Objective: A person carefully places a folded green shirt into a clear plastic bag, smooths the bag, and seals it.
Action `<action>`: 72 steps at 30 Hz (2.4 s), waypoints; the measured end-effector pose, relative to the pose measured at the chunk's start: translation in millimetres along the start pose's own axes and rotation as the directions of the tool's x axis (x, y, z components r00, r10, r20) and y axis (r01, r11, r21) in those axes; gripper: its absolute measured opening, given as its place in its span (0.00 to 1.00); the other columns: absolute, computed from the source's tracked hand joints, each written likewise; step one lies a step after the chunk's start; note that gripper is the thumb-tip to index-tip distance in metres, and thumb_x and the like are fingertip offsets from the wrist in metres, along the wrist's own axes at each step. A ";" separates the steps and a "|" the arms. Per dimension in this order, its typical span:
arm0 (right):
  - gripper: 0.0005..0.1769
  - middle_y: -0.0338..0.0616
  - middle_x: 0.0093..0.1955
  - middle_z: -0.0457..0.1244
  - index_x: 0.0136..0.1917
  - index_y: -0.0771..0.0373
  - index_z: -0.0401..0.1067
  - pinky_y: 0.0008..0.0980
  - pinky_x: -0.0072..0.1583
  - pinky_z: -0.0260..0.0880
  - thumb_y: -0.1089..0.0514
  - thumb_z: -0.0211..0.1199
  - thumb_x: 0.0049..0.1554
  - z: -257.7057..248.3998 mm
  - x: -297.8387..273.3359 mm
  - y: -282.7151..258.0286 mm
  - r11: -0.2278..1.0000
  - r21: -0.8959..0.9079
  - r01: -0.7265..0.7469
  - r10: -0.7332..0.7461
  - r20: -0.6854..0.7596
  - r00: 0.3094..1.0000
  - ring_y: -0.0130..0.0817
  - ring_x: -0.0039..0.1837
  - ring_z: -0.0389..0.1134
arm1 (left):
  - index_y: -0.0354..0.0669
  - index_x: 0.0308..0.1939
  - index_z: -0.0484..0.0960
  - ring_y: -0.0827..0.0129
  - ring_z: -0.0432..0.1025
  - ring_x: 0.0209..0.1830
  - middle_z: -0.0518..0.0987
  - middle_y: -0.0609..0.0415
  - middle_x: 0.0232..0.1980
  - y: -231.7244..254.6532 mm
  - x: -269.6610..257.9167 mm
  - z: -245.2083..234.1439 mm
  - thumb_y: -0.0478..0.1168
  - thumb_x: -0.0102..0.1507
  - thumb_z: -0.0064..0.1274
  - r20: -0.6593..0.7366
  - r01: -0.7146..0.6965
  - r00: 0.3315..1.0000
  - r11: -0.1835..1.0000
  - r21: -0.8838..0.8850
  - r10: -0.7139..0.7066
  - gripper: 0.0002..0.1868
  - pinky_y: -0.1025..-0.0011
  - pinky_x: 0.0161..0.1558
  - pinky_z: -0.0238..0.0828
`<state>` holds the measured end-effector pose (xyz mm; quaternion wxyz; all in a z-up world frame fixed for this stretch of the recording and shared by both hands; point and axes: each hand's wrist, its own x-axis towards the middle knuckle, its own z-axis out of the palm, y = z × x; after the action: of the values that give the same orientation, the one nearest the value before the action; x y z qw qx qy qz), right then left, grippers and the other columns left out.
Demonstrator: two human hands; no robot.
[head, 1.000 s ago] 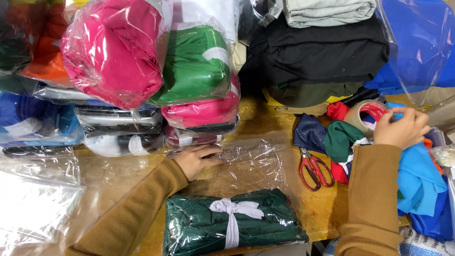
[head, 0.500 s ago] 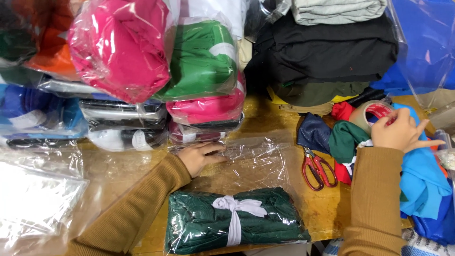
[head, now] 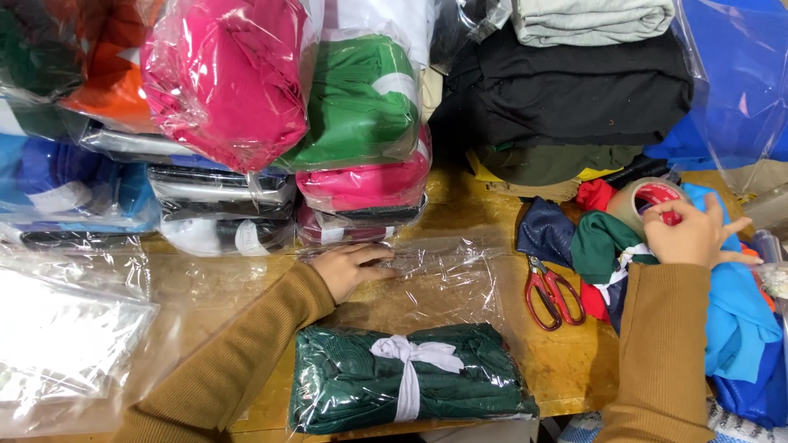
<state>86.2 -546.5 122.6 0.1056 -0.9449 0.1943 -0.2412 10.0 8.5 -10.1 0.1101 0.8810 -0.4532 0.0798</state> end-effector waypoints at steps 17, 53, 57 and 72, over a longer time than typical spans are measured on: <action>0.06 0.45 0.40 0.70 0.49 0.58 0.77 0.38 0.55 0.71 0.60 0.70 0.58 -45.1 -172.7 -173.3 0.555 0.815 0.164 -0.471 0.145 0.870 0.38 0.47 0.72 | 0.59 0.61 0.78 0.54 0.72 0.63 0.74 0.56 0.68 -4.1 -5.6 21.4 0.34 0.67 0.45 -0.275 -0.069 0.960 0.995 -0.075 0.046 0.21 0.58 0.60 0.74; 0.21 0.31 0.34 0.72 0.54 0.53 0.64 0.35 0.59 0.69 0.48 0.68 0.52 54.5 -187.9 -264.6 0.879 0.290 0.379 -0.421 0.845 0.331 0.33 0.48 0.75 | 0.58 0.61 0.75 0.61 0.72 0.61 0.73 0.58 0.63 2.9 1.0 25.8 0.39 0.64 0.49 -0.321 0.016 0.947 0.996 0.092 0.014 0.20 0.63 0.50 0.77; 0.23 0.42 0.42 0.72 0.52 0.54 0.68 0.42 0.61 0.70 0.41 0.70 0.51 63.6 -187.1 -263.1 0.816 0.268 0.512 -0.472 0.821 0.322 0.44 0.56 0.73 | 0.60 0.59 0.76 0.65 0.71 0.61 0.73 0.61 0.63 0.3 1.2 40.6 0.47 0.67 0.49 -0.359 0.052 0.933 0.992 0.116 -0.007 0.15 0.66 0.50 0.76; 0.16 0.54 0.38 0.69 0.62 0.57 0.75 0.45 0.48 0.72 0.56 0.57 0.62 -20.0 -207.2 -234.0 0.642 0.612 0.463 -0.711 0.700 0.060 0.48 0.42 0.72 | 0.61 0.61 0.75 0.65 0.70 0.62 0.73 0.62 0.63 -11.2 0.7 64.5 0.61 0.64 0.48 -0.412 0.020 0.911 0.992 0.126 0.033 0.24 0.67 0.54 0.72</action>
<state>-17.2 -250.9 122.4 0.1912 -0.8800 -0.3311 0.2820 22.2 -2.9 -73.4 0.1467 0.8479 -0.4166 0.2932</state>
